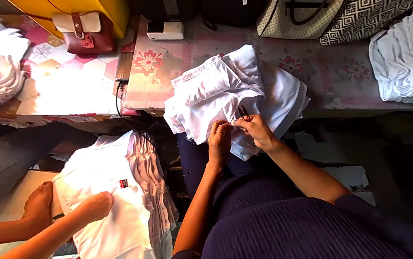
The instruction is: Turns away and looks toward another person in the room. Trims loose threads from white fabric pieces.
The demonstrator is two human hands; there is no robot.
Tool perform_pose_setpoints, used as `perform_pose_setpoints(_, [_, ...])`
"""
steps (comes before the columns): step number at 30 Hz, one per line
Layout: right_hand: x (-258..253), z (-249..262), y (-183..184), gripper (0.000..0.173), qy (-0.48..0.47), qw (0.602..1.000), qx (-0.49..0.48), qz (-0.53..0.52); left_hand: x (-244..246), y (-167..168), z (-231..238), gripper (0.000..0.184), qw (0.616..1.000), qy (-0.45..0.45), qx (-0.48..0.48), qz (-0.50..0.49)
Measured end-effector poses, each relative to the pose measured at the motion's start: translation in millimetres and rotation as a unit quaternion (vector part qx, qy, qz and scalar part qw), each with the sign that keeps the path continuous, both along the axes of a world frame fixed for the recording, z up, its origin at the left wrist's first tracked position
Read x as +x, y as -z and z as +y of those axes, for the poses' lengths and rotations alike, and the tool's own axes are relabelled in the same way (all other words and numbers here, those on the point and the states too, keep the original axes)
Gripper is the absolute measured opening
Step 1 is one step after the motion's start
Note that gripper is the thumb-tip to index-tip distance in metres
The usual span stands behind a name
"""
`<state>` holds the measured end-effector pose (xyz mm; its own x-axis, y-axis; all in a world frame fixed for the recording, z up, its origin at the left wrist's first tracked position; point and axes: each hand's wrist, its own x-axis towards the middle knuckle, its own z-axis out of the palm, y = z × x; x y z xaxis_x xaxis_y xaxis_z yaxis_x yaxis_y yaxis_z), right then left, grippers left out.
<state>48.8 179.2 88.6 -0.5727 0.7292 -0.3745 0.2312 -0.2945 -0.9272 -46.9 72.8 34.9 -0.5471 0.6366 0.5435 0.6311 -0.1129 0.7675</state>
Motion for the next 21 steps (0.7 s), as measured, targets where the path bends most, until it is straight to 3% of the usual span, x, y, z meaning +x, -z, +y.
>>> perform_pose_setpoints(3, [1, 2, 0, 0.03, 0.002, 1.0, -0.015, 0.001, 0, 2, -12, 0.008, 0.999, 0.011, -0.036, 0.006])
perform_pose_setpoints(7, [-1, -2, -1, 0.03, 0.005, 1.0, -0.022, 0.005, 6, -8, -24, 0.009, 0.997, -0.05, -0.052, 0.018])
perform_pose_setpoints(10, [-2, -4, -1, 0.026, 0.004, 1.0, -0.014, 0.004, 10, -10, -16, 0.017, 0.997, -0.066, -0.036, 0.029])
perform_pose_setpoints(16, [-1, -3, 1, 0.027, 0.003, 1.0, 0.008, -0.003, 8, 7, 2, 0.007, 0.997, -0.056, 0.019, 0.059])
perform_pose_setpoints(19, [4, 2, -2, 0.026, -0.04, 0.999, -0.03, -0.008, 7, 6, -4, 0.007, 0.999, -0.032, 0.021, 0.013])
perform_pose_setpoints(21, [12, 11, -7, 0.037, -0.097, 0.993, -0.059, -0.012, 5, 5, -9, 0.007, 0.999, -0.011, 0.024, -0.034])
